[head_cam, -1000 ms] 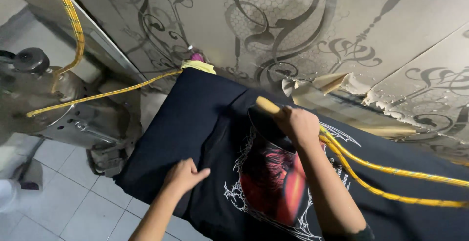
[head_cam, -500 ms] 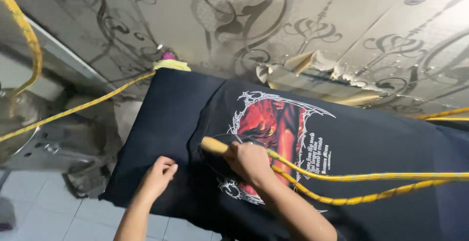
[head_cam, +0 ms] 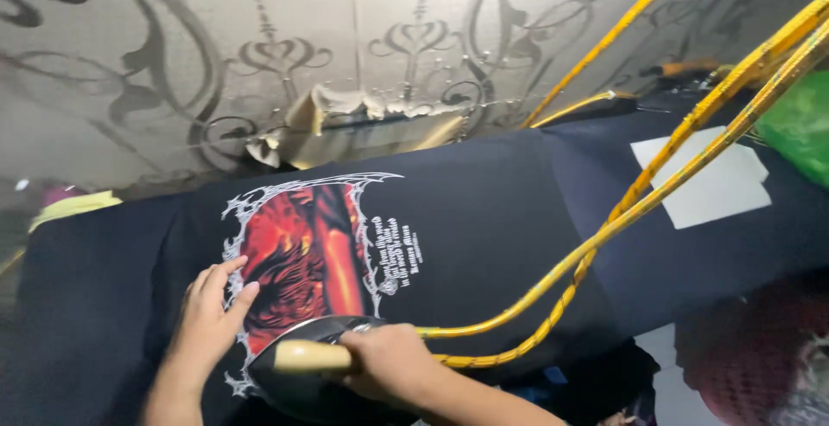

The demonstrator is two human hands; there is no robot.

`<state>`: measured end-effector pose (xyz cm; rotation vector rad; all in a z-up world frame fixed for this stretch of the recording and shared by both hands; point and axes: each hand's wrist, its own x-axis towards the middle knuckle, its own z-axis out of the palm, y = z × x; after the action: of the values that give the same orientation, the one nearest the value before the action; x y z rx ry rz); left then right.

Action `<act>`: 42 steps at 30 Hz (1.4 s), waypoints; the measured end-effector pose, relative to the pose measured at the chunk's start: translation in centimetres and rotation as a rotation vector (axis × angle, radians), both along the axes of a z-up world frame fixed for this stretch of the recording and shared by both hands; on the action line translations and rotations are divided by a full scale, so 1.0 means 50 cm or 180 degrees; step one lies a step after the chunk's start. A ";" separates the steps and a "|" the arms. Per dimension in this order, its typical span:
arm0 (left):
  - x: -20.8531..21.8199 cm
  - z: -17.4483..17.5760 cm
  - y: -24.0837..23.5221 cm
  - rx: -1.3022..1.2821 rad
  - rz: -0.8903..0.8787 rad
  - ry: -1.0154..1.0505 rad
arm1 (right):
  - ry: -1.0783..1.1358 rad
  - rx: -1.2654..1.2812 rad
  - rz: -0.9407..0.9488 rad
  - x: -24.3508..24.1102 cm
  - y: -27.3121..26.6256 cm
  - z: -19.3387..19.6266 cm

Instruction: The person irons a black t-shirt with a graphic print on an ironing board. They smooth the fabric with their hands, use a steam iron to press the garment, and place a white sheet of paper over the print to protect it while ironing. The person folds the shirt and continues to press the fabric.

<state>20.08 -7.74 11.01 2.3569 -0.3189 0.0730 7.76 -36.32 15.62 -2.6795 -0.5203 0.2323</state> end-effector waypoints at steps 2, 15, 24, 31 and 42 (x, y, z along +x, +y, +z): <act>-0.020 -0.060 -0.111 0.0005 -0.0185 -0.0568 | 0.0225 0.0038 -0.0459 0.006 -0.127 0.024; -0.248 -0.255 -0.516 0.2506 0.0459 -0.1092 | 0.0695 -0.1553 -0.2453 0.003 -0.714 -0.040; -0.258 -0.272 -0.507 0.2218 0.0467 -0.0888 | -0.1452 -0.1499 -0.1577 0.427 -0.716 -0.165; -0.264 -0.265 -0.500 0.1998 0.0418 -0.0855 | 0.0231 -0.1442 -0.1036 0.502 -0.691 -0.013; -0.245 -0.230 -0.577 0.1706 0.0279 -0.1098 | 0.0001 -0.1539 -0.1286 -0.095 -0.771 -0.123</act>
<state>7.83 -36.60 -0.47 2.8892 -0.4433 0.4946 2.99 -74.88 9.49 -3.1715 0.1057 0.2665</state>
